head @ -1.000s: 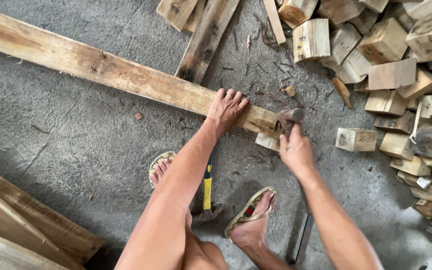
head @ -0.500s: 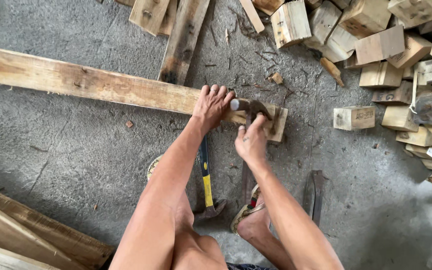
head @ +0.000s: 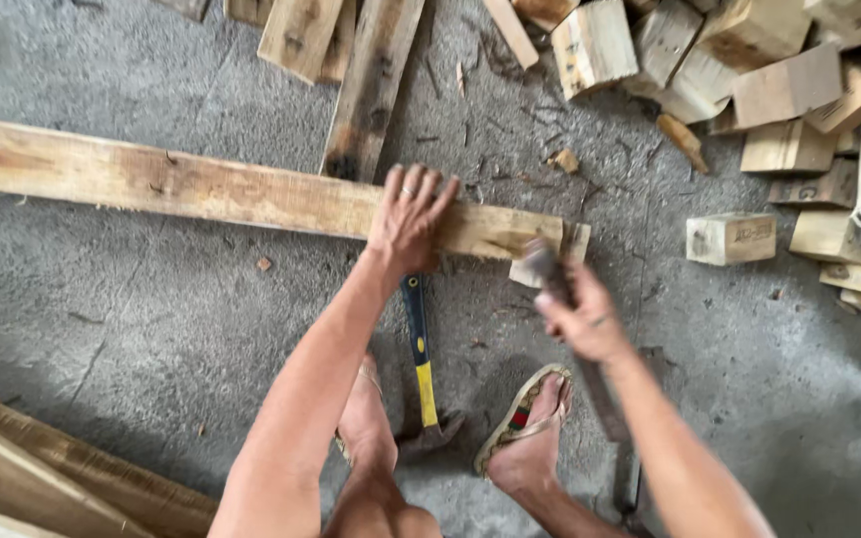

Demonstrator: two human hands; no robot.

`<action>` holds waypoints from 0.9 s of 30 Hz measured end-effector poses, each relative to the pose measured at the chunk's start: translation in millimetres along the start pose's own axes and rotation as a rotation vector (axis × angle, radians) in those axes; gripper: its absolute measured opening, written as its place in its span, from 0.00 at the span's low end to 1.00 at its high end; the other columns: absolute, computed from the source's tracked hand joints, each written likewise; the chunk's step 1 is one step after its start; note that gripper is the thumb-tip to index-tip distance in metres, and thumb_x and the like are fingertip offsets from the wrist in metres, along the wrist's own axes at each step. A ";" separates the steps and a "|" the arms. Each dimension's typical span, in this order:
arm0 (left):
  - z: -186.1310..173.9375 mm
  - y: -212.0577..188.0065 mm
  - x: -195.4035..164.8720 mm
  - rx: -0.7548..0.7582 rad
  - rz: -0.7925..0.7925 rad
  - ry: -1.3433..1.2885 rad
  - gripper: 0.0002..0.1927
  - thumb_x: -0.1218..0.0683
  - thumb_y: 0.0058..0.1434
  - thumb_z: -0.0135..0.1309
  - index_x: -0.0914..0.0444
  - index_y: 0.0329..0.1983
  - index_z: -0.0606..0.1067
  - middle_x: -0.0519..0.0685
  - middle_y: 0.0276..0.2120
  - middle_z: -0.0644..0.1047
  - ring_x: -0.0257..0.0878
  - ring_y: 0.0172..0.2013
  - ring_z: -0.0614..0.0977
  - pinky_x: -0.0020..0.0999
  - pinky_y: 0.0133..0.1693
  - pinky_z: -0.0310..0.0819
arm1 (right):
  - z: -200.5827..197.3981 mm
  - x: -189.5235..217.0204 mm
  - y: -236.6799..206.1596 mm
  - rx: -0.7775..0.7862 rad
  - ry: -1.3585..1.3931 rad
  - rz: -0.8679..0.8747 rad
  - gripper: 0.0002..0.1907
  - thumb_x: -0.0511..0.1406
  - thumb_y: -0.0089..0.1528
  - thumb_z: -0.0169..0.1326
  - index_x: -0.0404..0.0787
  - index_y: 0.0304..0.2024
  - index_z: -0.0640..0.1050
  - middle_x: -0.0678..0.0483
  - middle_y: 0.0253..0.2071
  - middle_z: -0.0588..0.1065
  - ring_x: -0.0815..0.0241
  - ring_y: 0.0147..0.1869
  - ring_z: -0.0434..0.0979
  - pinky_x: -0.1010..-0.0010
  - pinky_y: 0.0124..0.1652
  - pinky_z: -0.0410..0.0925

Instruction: The person repeatedly hammers a long wooden plank resting on a small block on the floor. They use a hammer in their right hand while stabilizing the plank with their left hand and occasionally their foot. The person adjusts the plank's position multiple times and continues striking it to break or shape the wood.

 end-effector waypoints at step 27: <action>10.5 -14.7 16.5 0.214 -0.061 -0.009 0.45 0.47 0.47 0.63 0.55 0.69 0.60 0.53 0.49 0.67 0.46 0.53 0.67 0.45 0.53 0.58 | -5.6 10.0 -12.4 -0.416 -0.497 -0.439 0.21 0.30 0.66 0.52 0.25 0.57 0.63 0.35 0.50 0.69 0.57 0.39 0.78 0.74 0.32 0.77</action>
Point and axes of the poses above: each hand's wrist, its own y-axis towards the middle knuckle, its own z-axis out of the palm, x = y × z, the point moved 6 cm from there along y, towards the middle knuckle
